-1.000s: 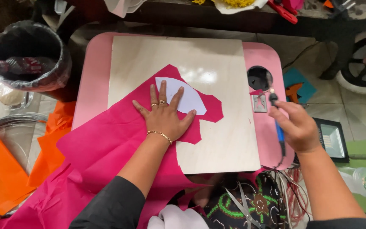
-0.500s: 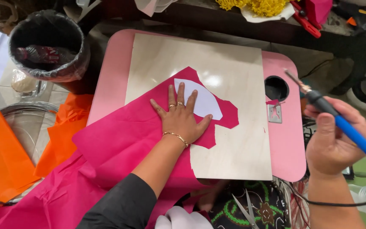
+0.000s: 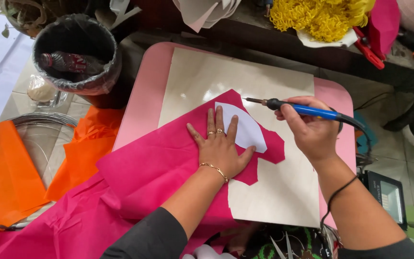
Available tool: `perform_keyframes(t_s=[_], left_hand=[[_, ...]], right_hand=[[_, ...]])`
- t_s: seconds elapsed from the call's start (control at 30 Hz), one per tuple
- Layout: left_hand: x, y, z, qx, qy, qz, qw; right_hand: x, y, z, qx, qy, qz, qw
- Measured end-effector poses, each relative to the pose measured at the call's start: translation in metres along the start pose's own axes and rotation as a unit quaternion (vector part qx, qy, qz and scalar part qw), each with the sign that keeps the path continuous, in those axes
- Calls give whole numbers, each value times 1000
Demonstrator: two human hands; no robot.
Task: Cutting leaf-shaped patterns out of pink fabric using scissors and a heat tool.
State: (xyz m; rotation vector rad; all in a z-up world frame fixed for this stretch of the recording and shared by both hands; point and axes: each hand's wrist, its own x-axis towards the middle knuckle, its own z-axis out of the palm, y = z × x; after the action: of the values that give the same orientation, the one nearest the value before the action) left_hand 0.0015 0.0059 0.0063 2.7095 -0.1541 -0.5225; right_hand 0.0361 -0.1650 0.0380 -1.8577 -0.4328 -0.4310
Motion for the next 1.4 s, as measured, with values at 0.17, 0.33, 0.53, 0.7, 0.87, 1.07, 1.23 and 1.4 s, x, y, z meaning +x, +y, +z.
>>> perform_keyframes(t_s=[0.17, 0.33, 0.53, 0.7, 0.87, 1.07, 1.23, 1.4], left_hand=[[3, -2, 2, -14, 1, 0, 1000], [2, -1, -1, -10, -13, 9, 1000], [3, -3, 1, -18, -2, 14, 1000], [22, -12, 52, 52, 153, 19, 987], [22, -13, 54, 74, 164, 23, 983], [8, -15, 62, 109, 198, 36, 973], [0, -19, 53, 107, 129, 97, 981], [-2, -15, 39, 123, 87, 98, 984]], right_hand=[[15, 17, 18, 3, -31, 23, 999], [19, 24, 28, -28, -53, 49, 997], [22, 33, 31, -3, -52, 37, 998], [31, -14, 2, -13, -16, 13, 1000], [5, -43, -31, -69, 53, 24, 996], [-50, -57, -66, -55, 157, 77, 983], [-93, -64, -97, -14, 237, 110, 965], [-112, -44, -164, -67, 187, 134, 971]])
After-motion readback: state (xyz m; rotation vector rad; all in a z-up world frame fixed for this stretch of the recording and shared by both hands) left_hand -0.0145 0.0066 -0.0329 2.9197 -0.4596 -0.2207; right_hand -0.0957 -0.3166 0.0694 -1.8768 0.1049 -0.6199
